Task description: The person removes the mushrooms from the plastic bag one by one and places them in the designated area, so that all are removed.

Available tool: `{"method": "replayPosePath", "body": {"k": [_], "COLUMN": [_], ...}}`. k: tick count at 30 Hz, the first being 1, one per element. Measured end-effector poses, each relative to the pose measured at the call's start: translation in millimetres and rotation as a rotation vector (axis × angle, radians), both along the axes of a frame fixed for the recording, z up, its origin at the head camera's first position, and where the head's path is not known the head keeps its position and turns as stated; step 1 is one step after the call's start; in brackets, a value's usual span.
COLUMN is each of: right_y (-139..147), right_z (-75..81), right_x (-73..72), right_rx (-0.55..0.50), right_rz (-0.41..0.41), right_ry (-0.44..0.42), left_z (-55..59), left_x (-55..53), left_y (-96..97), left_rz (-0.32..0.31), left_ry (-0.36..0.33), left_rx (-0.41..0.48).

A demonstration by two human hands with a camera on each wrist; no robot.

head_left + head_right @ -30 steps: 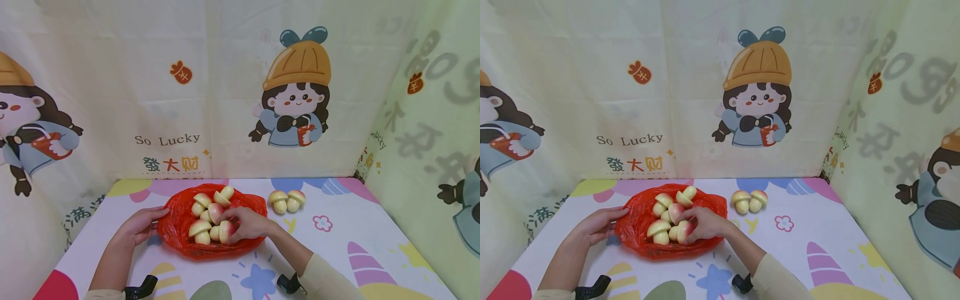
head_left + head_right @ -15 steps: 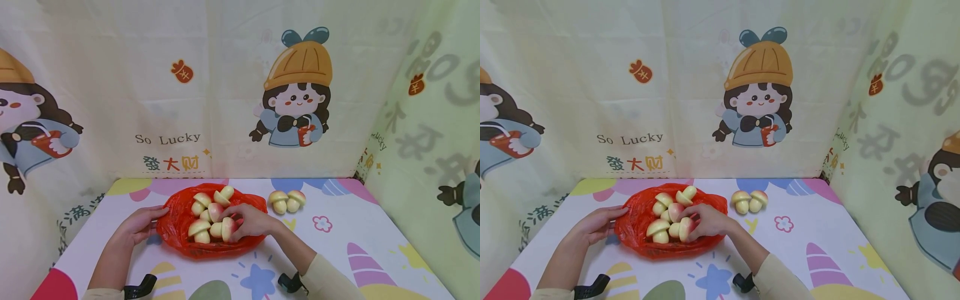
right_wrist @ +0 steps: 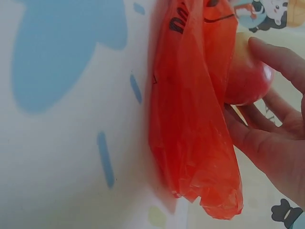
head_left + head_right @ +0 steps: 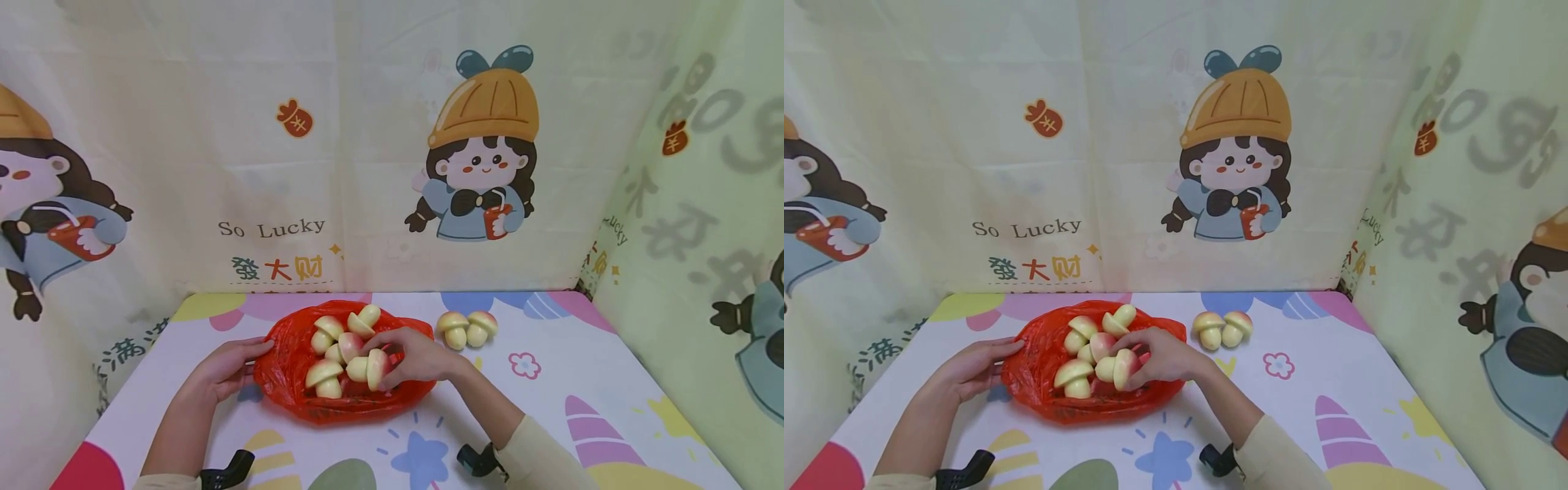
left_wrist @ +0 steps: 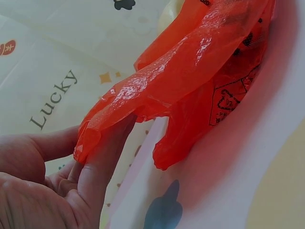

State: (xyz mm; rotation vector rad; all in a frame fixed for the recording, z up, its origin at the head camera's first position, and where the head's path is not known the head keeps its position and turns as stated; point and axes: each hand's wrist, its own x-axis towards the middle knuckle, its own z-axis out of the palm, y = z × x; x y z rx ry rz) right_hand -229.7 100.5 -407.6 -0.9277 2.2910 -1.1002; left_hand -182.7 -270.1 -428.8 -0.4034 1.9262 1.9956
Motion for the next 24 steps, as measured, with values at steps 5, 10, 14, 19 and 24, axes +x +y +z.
{"method": "replayPosePath", "body": {"k": [5,10,14,19,24], "right_y": [3,7,11,17,24], "right_z": [2.4,5.0,8.1,11.2,15.4], "right_x": [0.3,0.6,0.2,-0.4,0.0], "right_rx": [-0.022,-0.046,-0.072,-0.069,-0.071], "right_rz": [-0.015,-0.032,-0.048,-0.075,-0.086], "right_ry": [-0.015,-0.030,-0.050,-0.060,-0.052], "left_z": [0.1,0.2,0.4,1.3,1.2], "left_x": [-0.2,0.0,0.6,0.7,0.4], "left_y": [0.4,0.3,0.3,0.2,0.4], "left_rz": [-0.001,-0.001,0.001,0.002,0.000], "left_ry": [0.002,-0.001,-0.002,-0.005,-0.004], "left_rx": [0.006,0.017,0.015,0.016,0.003]}}
